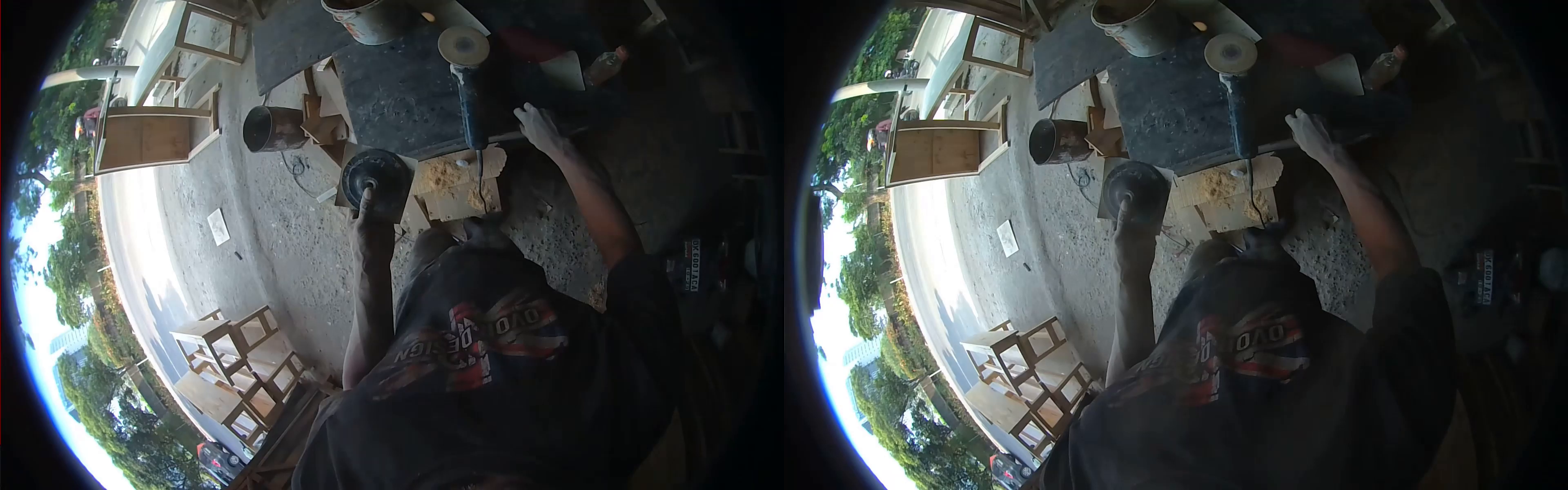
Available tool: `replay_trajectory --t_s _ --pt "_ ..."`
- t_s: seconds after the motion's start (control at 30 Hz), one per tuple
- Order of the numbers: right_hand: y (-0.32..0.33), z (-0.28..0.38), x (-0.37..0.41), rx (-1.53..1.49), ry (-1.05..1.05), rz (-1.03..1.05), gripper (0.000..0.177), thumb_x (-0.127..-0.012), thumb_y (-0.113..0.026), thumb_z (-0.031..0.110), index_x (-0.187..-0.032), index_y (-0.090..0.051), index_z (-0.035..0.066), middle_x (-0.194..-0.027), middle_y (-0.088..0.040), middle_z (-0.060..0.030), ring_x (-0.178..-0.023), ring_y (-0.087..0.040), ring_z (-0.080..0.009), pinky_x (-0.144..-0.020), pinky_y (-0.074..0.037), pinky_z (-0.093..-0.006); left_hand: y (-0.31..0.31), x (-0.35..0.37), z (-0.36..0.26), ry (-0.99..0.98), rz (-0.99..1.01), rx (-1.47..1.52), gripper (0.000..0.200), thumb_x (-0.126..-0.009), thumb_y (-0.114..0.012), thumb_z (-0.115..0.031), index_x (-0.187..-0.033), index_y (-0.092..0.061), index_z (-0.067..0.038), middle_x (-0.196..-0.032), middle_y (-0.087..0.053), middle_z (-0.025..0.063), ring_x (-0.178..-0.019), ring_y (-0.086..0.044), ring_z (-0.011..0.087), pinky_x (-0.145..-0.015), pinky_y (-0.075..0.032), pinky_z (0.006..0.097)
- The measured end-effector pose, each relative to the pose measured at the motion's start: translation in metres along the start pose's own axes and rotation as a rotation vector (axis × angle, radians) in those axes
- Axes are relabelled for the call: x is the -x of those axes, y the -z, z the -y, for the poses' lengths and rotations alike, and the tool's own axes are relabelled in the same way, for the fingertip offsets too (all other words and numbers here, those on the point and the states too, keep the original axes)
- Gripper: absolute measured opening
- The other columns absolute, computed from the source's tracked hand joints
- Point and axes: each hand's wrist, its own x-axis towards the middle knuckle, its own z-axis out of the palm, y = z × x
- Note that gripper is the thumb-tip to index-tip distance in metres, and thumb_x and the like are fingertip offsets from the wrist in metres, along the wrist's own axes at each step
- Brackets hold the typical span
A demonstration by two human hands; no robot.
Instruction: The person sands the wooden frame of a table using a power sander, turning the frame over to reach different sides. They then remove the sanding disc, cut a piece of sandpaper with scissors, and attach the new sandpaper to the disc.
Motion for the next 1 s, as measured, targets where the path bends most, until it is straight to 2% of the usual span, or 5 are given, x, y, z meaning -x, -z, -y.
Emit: replay_trajectory --t_s 0.07,0.17,0.33,0.47,1.0 --pt "0.005 0.01 0.008 0.005 -0.066 -0.023 0.028 -0.081 -0.076 0.005 -0.106 -0.066 0.0 -0.104 -0.068 -0.0237 -0.094 -0.069 -0.044 -0.081 -0.057 -0.0529 -0.008 -0.011 -0.013 0.025 0.075 0.098 0.046 -0.1 -0.069 -0.019 -0.139 -0.056 0.0 -0.134 -0.064 0.0154 -0.12 -0.066 0.029 -0.107 -0.052 0.0422" --pt "0.036 0.042 0.04 -1.003 -0.548 -0.04 0.031 -0.091 -0.073 0.008 -0.118 -0.059 0.004 -0.096 -0.07 -0.0128 -0.086 -0.074 -0.0228 -0.06 -0.059 -0.036 -0.023 -0.019 -0.043 0.119 0.146 0.275 0.047 -0.101 -0.068 -0.023 -0.141 -0.055 -0.001 -0.136 -0.064 0.0144 -0.124 -0.063 0.0285 -0.113 -0.047 0.0436" --pt "0.067 0.233 0.064 -1.785 -0.142 0.154 0.05 -0.091 -0.081 0.018 -0.131 -0.054 0.005 -0.103 -0.067 -0.0063 -0.089 -0.068 -0.0122 -0.06 -0.061 -0.0296 -0.022 -0.057 -0.066 0.192 0.321 0.37 0.045 -0.105 -0.062 -0.031 -0.14 -0.058 -0.003 -0.14 -0.063 0.0133 -0.131 -0.058 0.0256 -0.118 -0.042 0.0415" --pt "0.067 0.31 0.047 -1.802 -0.155 0.288 0.053 -0.089 -0.083 0.019 -0.131 -0.055 0.004 -0.106 -0.065 -0.0064 -0.094 -0.067 -0.014 -0.071 -0.063 -0.0316 -0.028 -0.063 -0.076 0.319 0.344 0.326 0.047 -0.114 -0.037 -0.032 -0.152 -0.043 -0.004 -0.152 -0.051 0.0115 -0.144 -0.044 0.0232 -0.124 -0.031 0.0371" --pt "0.075 0.338 0.036 -1.853 -0.204 0.174 0.033 -0.089 -0.079 0.009 -0.118 -0.064 0.001 -0.089 -0.068 -0.0011 -0.078 -0.067 -0.0105 -0.068 -0.058 -0.027 -0.029 -0.053 -0.092 0.197 0.301 0.232 0.044 -0.099 -0.073 -0.02 -0.136 -0.058 -0.003 -0.131 -0.067 0.0107 -0.121 -0.065 0.0245 -0.108 -0.05 0.0412"
